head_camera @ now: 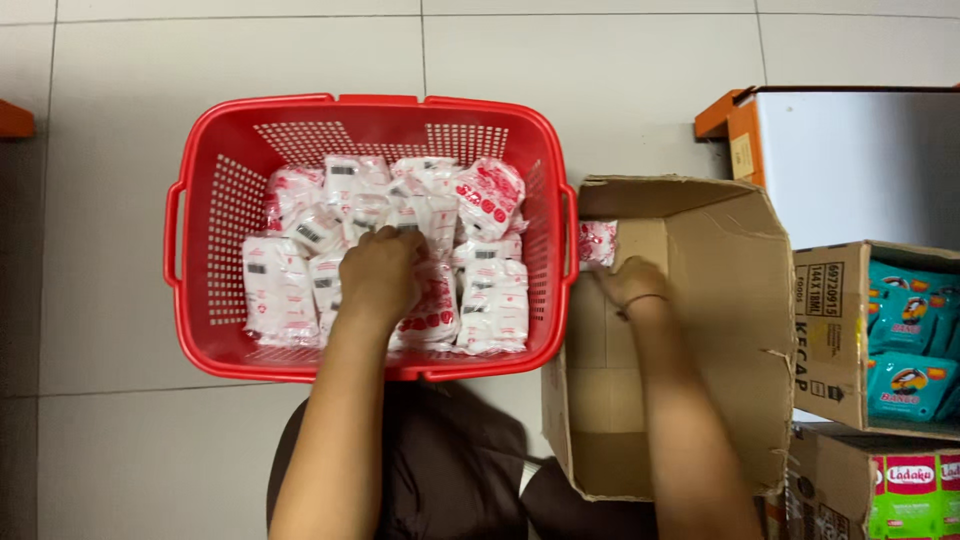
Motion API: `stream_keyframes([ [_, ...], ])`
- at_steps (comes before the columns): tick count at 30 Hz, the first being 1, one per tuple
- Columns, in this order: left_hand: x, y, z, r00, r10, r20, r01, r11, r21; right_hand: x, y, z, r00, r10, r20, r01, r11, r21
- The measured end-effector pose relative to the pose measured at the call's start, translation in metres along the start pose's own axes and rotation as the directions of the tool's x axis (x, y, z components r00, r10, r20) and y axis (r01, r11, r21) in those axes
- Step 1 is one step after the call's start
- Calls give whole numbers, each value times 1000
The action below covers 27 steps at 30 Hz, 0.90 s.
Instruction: The person transfers packets from a red basket into a cardboard box by hand, arranging them in rows.
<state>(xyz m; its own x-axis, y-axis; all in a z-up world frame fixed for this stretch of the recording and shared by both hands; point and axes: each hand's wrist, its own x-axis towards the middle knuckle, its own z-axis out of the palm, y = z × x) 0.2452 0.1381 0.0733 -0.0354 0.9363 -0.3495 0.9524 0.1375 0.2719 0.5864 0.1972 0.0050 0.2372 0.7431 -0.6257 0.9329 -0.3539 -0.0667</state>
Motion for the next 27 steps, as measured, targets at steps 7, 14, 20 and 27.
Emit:
stream_keyframes([
  [7,4,-2,14,996,42,-84,-34,996,88,-82,-8,-59,945,-162,-284,207,969,136],
  [14,-29,-1,-27,977,192,-92,-205,967,-154,-152,-98,-37,707,-682,-186,644,513,567],
  [20,-59,25,-70,894,284,-347,-439,710,-550,-143,-110,-1,656,-707,-265,708,454,540],
  [27,-55,30,-65,735,180,-654,-562,701,-439,-83,24,-43,978,-164,-131,100,-185,978],
])
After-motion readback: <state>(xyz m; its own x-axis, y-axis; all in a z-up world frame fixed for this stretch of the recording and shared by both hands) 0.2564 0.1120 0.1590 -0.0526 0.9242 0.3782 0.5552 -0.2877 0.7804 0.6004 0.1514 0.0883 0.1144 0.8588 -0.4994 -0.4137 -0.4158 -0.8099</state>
